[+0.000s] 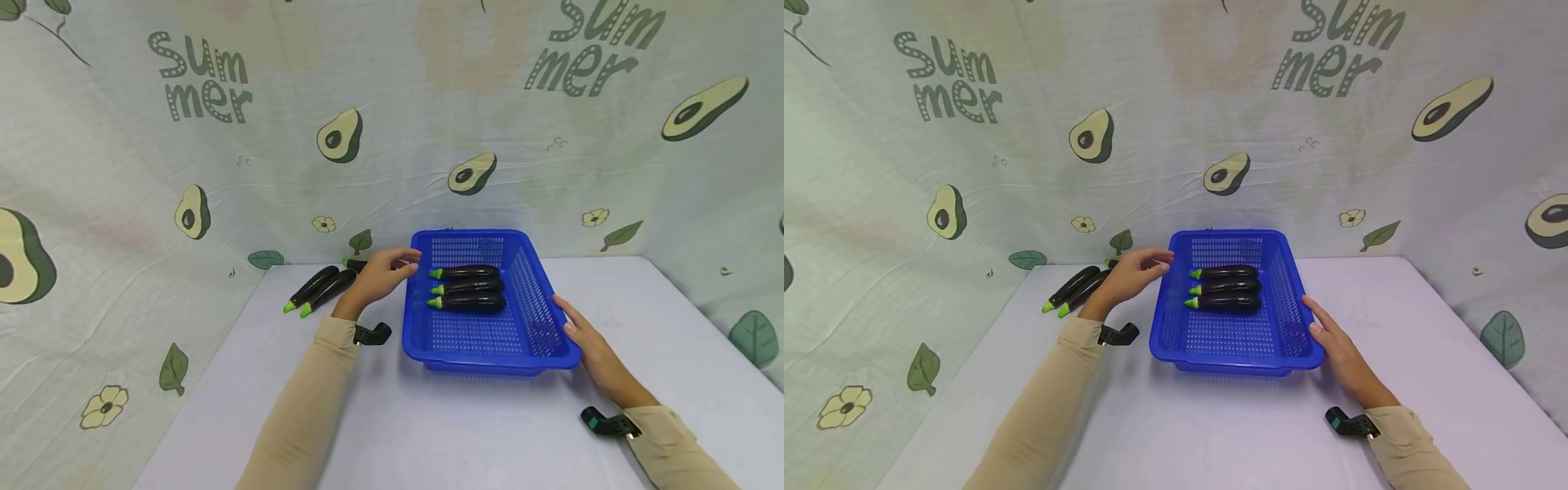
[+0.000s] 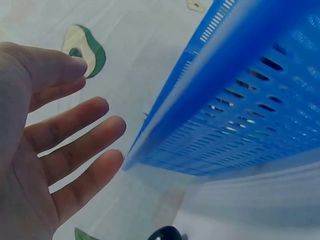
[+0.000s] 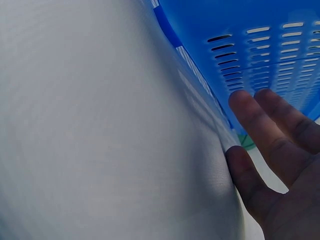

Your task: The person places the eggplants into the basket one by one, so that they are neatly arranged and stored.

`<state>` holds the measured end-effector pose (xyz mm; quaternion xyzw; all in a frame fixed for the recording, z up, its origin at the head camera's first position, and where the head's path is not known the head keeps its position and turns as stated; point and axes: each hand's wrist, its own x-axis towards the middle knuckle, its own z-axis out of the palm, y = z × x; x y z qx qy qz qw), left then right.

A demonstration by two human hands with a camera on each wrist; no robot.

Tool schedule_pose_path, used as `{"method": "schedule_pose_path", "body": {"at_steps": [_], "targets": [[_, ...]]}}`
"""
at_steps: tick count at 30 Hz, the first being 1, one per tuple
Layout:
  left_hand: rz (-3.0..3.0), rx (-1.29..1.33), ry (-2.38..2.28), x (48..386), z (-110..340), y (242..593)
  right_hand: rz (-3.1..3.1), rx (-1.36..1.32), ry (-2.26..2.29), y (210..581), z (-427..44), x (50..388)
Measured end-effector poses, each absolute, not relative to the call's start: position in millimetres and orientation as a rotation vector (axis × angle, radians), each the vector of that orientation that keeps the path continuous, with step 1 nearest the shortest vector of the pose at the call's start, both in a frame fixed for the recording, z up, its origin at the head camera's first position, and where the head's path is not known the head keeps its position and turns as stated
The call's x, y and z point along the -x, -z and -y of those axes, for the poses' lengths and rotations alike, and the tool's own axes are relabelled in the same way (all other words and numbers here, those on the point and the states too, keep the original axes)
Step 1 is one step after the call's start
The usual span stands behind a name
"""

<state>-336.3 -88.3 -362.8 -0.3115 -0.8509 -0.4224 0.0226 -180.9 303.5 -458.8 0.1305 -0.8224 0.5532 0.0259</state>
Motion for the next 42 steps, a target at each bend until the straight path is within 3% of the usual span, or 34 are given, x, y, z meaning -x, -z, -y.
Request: {"method": "schedule_pose_path", "body": {"at_steps": [42], "targets": [[2.684,0.501,1.272,327.3,178.5,422.5,2.560,-0.380,-1.735,455.9,-302.9,180.8]]}}
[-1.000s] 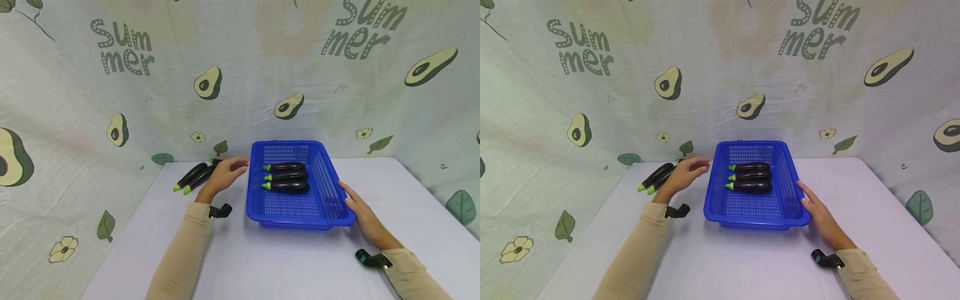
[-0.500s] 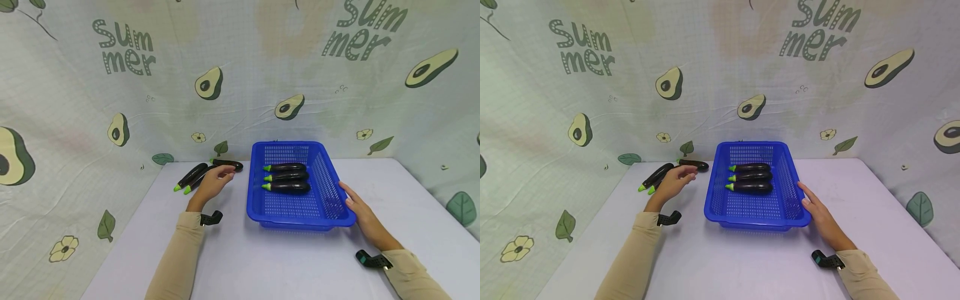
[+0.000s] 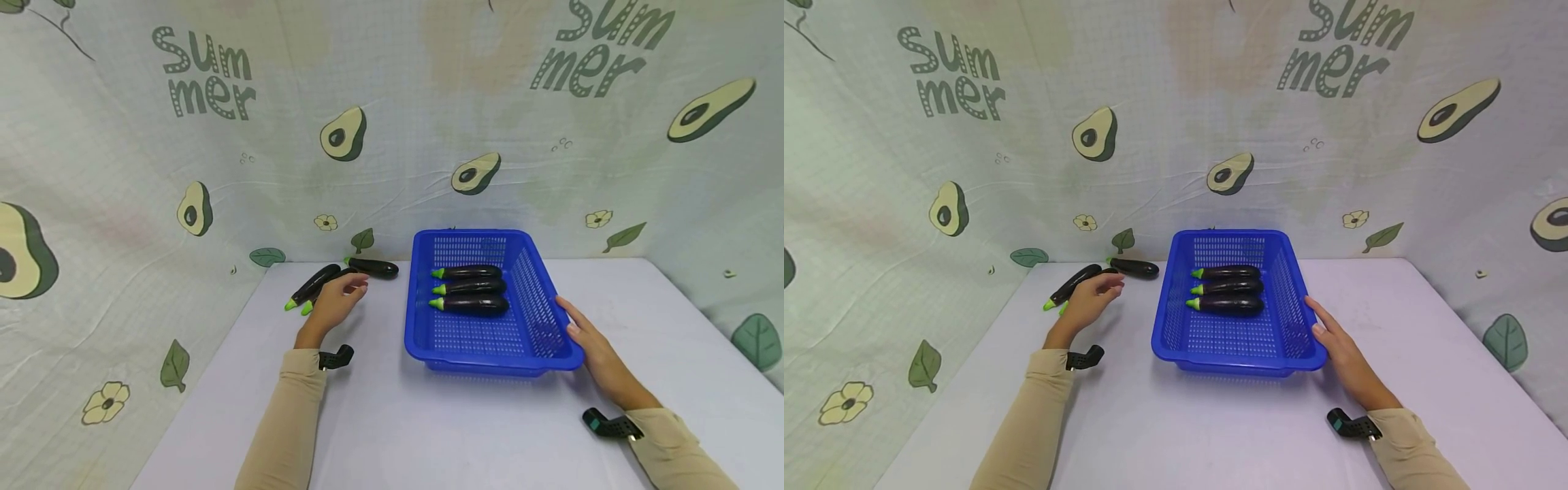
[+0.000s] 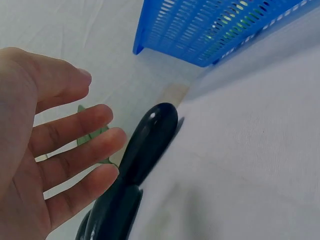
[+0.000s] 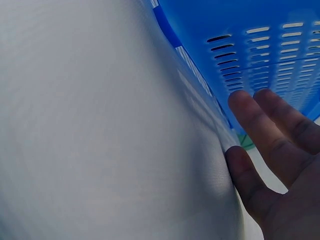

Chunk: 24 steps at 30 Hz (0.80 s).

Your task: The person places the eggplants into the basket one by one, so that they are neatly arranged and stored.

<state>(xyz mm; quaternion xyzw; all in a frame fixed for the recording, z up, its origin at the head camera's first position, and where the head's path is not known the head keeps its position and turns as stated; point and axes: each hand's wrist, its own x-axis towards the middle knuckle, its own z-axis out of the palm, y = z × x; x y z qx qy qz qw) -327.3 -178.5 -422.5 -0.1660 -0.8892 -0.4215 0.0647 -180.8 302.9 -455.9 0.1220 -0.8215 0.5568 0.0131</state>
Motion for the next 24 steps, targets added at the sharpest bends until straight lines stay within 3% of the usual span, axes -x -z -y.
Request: {"method": "schedule_pose_path", "body": {"at_steps": [24], "targets": [[2.498,0.211,1.220,337.2,216.7,441.8,2.542,-0.414,-1.721,458.9,-304.4,180.7]]}}
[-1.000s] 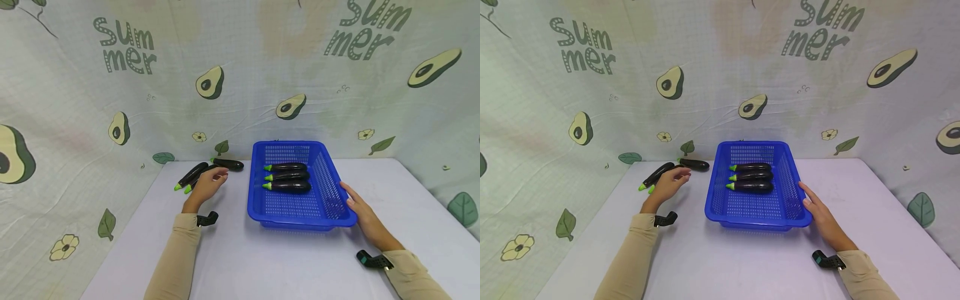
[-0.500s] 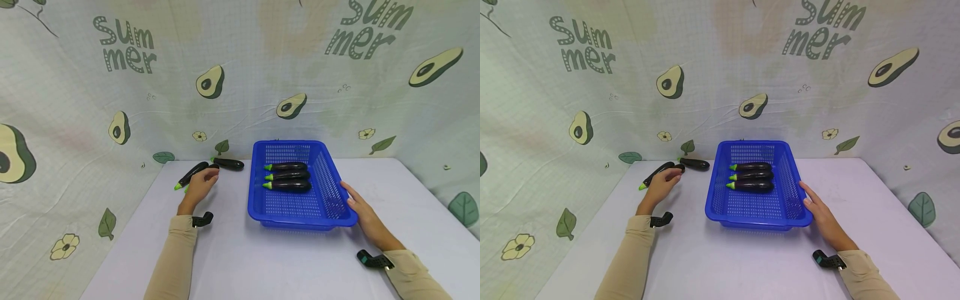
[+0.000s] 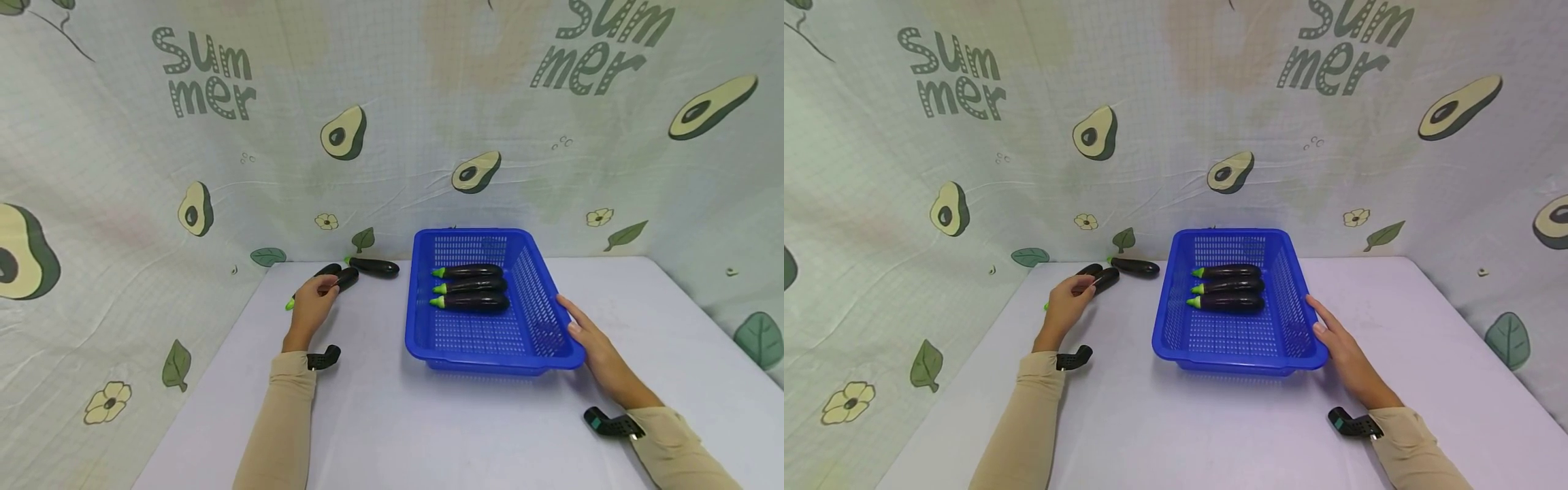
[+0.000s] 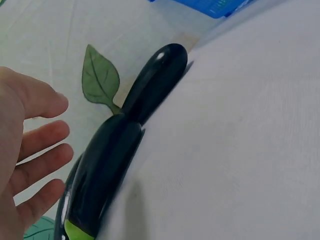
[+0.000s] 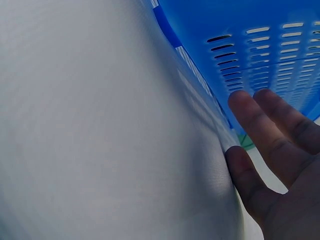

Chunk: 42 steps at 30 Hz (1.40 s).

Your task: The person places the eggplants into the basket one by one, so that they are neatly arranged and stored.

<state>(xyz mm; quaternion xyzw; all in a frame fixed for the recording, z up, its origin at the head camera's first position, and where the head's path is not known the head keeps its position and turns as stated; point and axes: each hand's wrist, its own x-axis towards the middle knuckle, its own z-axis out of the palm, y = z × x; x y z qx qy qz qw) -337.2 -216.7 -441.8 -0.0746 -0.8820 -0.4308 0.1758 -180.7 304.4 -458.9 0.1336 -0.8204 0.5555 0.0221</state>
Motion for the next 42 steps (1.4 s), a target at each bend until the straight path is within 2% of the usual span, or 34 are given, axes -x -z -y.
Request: {"method": "schedule_pose_path", "body": {"at_steps": [10,20,42], "targets": [[2.565,0.111,0.883,342.5,222.5,450.1,2.551,-0.402,-1.725,457.5,-303.8,180.1],[2.593,0.088,0.750,342.3,226.3,457.5,2.548,-0.406,-1.716,457.3,-304.2,181.1],[2.660,0.060,0.740,341.4,230.6,466.4,2.539,-0.429,-1.696,459.2,-303.7,180.2]]}}
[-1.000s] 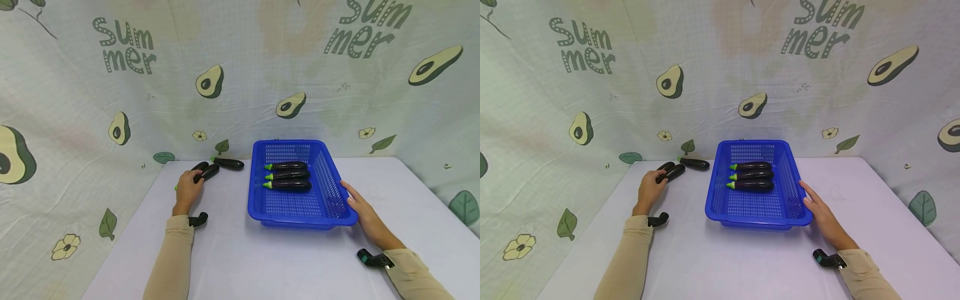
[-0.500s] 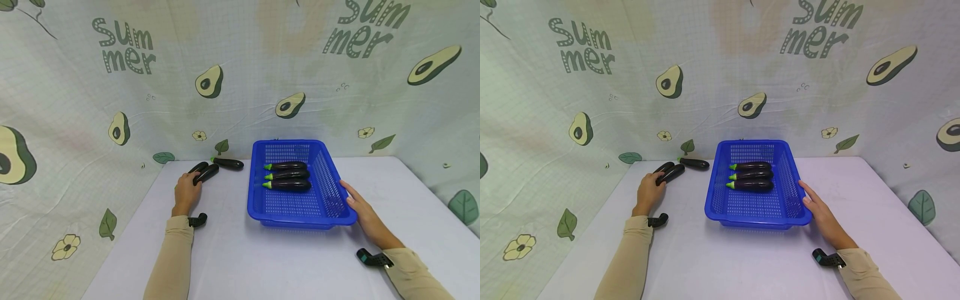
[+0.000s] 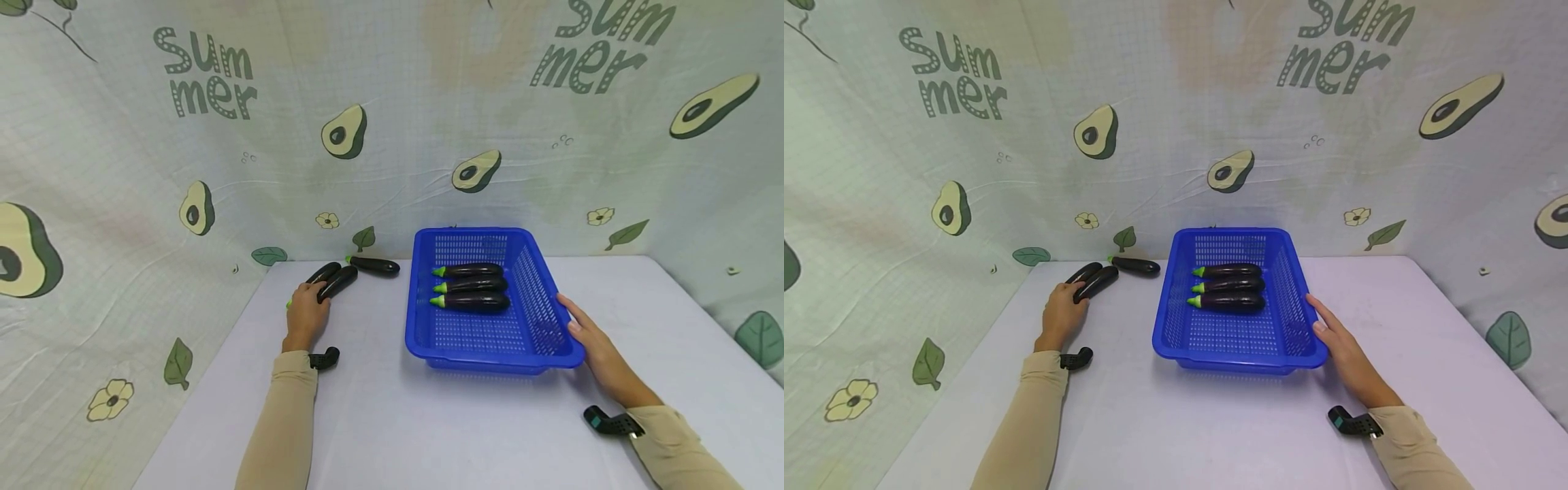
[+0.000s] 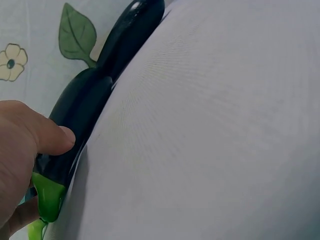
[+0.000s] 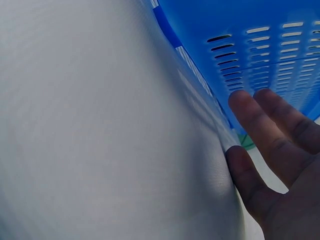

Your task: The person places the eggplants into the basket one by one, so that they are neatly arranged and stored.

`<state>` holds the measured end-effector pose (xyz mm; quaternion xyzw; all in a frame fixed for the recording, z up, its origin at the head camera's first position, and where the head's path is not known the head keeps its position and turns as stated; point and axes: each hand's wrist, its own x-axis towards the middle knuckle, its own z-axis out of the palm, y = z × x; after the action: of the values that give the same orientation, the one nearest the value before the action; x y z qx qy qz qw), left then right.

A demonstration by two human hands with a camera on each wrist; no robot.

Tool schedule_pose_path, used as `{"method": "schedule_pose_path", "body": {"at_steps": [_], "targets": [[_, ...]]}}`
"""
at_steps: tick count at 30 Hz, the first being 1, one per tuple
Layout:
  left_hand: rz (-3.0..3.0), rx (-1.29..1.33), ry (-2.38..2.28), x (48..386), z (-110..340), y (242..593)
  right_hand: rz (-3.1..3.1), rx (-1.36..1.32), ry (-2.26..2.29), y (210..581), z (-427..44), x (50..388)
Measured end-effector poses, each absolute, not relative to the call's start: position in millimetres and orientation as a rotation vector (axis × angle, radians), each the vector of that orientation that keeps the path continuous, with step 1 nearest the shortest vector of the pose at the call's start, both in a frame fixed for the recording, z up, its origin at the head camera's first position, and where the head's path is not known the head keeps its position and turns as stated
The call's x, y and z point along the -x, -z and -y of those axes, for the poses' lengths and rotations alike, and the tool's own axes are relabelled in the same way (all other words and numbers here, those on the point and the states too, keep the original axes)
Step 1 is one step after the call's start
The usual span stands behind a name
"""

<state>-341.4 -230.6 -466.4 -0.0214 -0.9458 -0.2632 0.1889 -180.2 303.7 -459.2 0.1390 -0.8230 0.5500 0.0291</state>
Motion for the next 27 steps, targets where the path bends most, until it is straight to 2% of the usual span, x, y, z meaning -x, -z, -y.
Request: {"method": "schedule_pose_path", "body": {"at_steps": [27], "targets": [[2.659,0.113,0.896,337.5,226.5,465.1,2.519,-0.443,-1.709,460.5,-304.6,181.3]]}}
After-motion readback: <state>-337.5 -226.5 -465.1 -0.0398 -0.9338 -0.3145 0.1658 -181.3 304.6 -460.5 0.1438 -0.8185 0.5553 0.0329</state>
